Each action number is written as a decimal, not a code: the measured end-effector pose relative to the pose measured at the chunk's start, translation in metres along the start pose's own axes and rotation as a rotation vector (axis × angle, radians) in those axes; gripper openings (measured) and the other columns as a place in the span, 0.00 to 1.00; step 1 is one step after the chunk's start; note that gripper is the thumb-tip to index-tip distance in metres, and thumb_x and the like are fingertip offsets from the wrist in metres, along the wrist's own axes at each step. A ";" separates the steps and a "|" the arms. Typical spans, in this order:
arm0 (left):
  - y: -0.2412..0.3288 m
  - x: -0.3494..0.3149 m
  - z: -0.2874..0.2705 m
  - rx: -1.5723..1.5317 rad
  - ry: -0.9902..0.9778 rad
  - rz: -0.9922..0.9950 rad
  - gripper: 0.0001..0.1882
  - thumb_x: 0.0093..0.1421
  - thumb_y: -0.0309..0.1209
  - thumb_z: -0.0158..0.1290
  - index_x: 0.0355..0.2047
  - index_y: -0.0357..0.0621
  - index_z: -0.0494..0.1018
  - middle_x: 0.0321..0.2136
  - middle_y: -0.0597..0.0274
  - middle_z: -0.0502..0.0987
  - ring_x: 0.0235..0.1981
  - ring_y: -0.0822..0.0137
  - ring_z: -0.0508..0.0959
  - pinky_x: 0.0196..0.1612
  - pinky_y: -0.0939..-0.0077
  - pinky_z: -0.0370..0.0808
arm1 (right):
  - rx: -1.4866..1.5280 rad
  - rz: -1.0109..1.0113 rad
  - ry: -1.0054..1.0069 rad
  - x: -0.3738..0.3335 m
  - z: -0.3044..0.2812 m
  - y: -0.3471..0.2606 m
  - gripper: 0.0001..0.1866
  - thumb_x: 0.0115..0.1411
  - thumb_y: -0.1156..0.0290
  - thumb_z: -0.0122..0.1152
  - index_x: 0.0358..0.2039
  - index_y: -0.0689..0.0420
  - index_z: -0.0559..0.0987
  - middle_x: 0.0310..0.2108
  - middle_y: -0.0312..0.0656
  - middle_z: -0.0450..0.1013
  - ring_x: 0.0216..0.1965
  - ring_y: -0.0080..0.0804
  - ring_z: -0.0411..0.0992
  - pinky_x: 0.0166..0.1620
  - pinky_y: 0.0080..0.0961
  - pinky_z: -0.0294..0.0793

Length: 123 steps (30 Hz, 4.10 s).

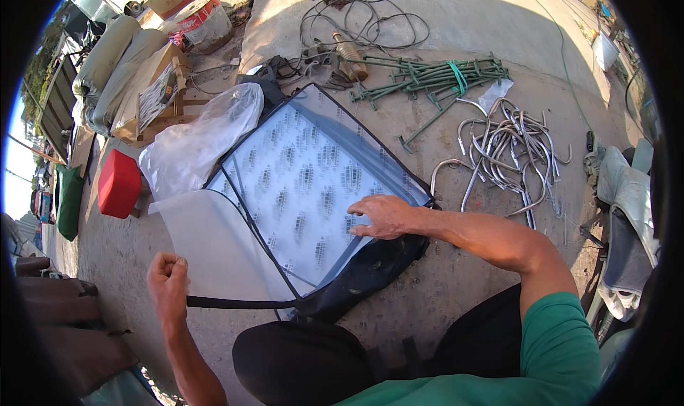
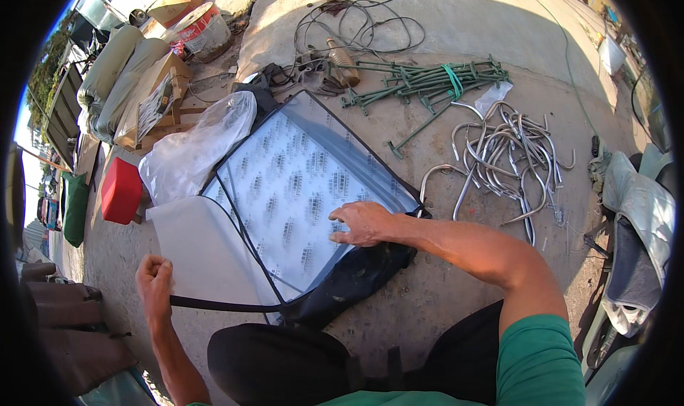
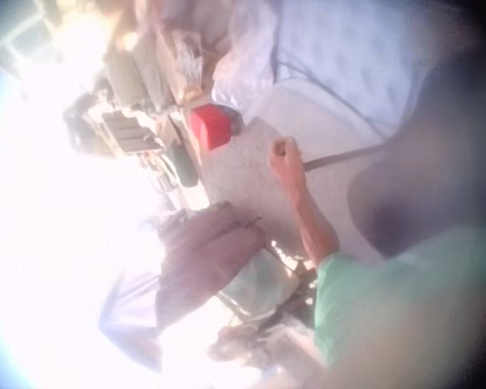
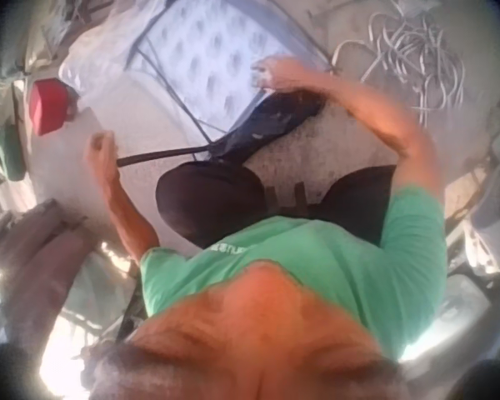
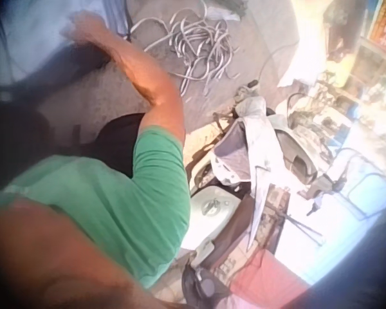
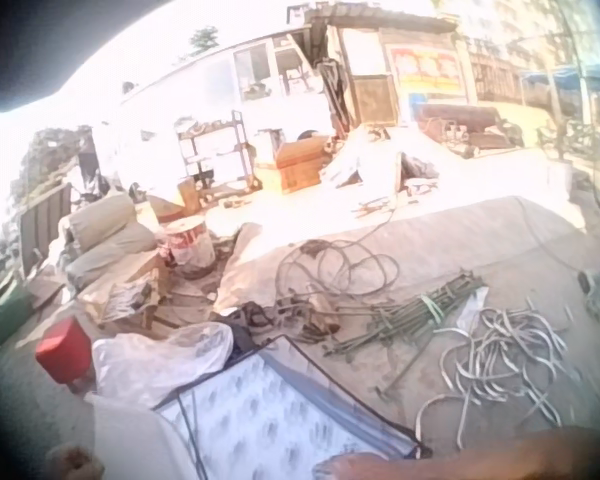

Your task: The person assembles a transparent plastic windshield onto a scooter by inserting a black rubber gasket into the frame channel. They handle the windshield and gasket by hand, aligning and pressing the gasket into place around the edges of the windshield while working outdoors near parked scooters.

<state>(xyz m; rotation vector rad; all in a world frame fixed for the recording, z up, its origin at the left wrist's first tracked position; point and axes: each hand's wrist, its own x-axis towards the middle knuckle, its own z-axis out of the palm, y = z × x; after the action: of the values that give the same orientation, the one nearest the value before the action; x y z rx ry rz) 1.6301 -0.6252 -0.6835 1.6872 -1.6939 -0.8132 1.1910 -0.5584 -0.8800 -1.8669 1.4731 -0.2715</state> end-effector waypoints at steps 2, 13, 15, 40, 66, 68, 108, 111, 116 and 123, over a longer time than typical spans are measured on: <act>-0.003 0.006 0.003 -0.019 -0.002 0.001 0.05 0.65 0.26 0.54 0.30 0.42 0.72 0.20 0.74 0.68 0.20 0.83 0.63 0.25 0.81 0.60 | 0.083 -0.004 -0.331 -0.010 0.007 -0.050 0.35 0.62 0.50 0.67 0.63 0.59 0.73 0.53 0.53 0.77 0.58 0.53 0.73 0.59 0.45 0.73; -0.035 0.053 0.015 -0.160 -0.170 -0.132 0.04 0.64 0.25 0.56 0.31 0.42 0.73 0.22 0.71 0.72 0.21 0.81 0.68 0.25 0.83 0.63 | -0.128 -0.597 -0.362 -0.099 0.142 -0.040 0.09 0.57 0.68 0.59 0.37 0.57 0.77 0.32 0.46 0.77 0.37 0.50 0.81 0.37 0.46 0.80; -0.038 0.054 0.028 -0.162 -0.171 -0.157 0.05 0.64 0.26 0.56 0.31 0.42 0.73 0.22 0.71 0.72 0.21 0.81 0.68 0.26 0.83 0.64 | -0.183 -0.563 -0.402 -0.099 0.154 -0.033 0.09 0.58 0.67 0.58 0.37 0.57 0.77 0.32 0.46 0.78 0.37 0.49 0.81 0.37 0.46 0.80; -0.087 0.025 0.049 -0.492 -0.273 -0.252 0.03 0.68 0.27 0.55 0.35 0.44 0.74 0.27 0.71 0.75 0.28 0.79 0.73 0.34 0.85 0.71 | 0.765 0.100 -0.528 -0.064 0.172 -0.031 0.31 0.61 0.52 0.67 0.55 0.63 0.80 0.45 0.46 0.81 0.48 0.36 0.77 0.54 0.32 0.76; -0.136 -0.164 0.189 -0.280 -1.127 -0.454 0.25 0.65 0.44 0.57 0.52 0.33 0.75 0.34 0.54 0.83 0.38 0.62 0.82 0.44 0.68 0.75 | 0.947 0.203 -0.332 -0.064 0.190 -0.050 0.17 0.58 0.65 0.73 0.42 0.64 0.84 0.37 0.39 0.81 0.40 0.26 0.78 0.46 0.26 0.78; -0.140 -0.170 0.190 -0.290 -1.129 -0.475 0.25 0.66 0.44 0.57 0.52 0.33 0.75 0.34 0.54 0.83 0.37 0.62 0.82 0.44 0.68 0.76 | 0.953 0.197 -0.367 -0.062 0.185 -0.050 0.17 0.59 0.65 0.73 0.42 0.64 0.84 0.37 0.39 0.81 0.40 0.26 0.78 0.47 0.26 0.78; -0.216 -0.214 0.217 -0.834 -0.682 -1.167 0.26 0.74 0.46 0.44 0.45 0.29 0.77 0.33 0.48 0.84 0.34 0.57 0.83 0.38 0.64 0.78 | 0.278 -0.556 -0.182 -0.116 0.204 -0.107 0.09 0.53 0.69 0.65 0.34 0.53 0.76 0.32 0.42 0.73 0.36 0.44 0.77 0.37 0.44 0.76; -0.194 -0.211 0.219 -0.773 -0.636 -1.099 0.24 0.74 0.42 0.44 0.46 0.28 0.77 0.36 0.47 0.84 0.34 0.58 0.83 0.37 0.67 0.78 | 0.317 -0.454 -0.426 -0.125 0.202 -0.104 0.09 0.53 0.69 0.66 0.36 0.54 0.78 0.36 0.44 0.76 0.41 0.46 0.79 0.39 0.42 0.78; -0.184 -0.209 0.207 -0.805 -0.579 -0.864 0.19 0.73 0.37 0.48 0.46 0.29 0.77 0.38 0.47 0.83 0.35 0.58 0.83 0.39 0.65 0.78 | 0.379 -0.362 -0.468 -0.104 0.177 -0.100 0.16 0.51 0.63 0.72 0.37 0.53 0.77 0.35 0.41 0.75 0.39 0.44 0.78 0.38 0.43 0.77; -0.153 -0.186 0.182 -0.935 -0.581 -0.758 0.18 0.71 0.36 0.50 0.45 0.30 0.77 0.36 0.49 0.83 0.35 0.58 0.83 0.40 0.62 0.79 | -0.036 -0.608 0.288 -0.065 0.129 -0.096 0.11 0.50 0.66 0.70 0.33 0.52 0.79 0.31 0.36 0.72 0.37 0.35 0.75 0.37 0.36 0.73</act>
<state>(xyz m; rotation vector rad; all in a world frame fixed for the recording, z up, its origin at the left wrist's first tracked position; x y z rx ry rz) 1.5854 -0.4387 -0.9167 1.4012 -0.6218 -2.1849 1.3166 -0.4396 -0.8915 -2.3453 1.0449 -0.8325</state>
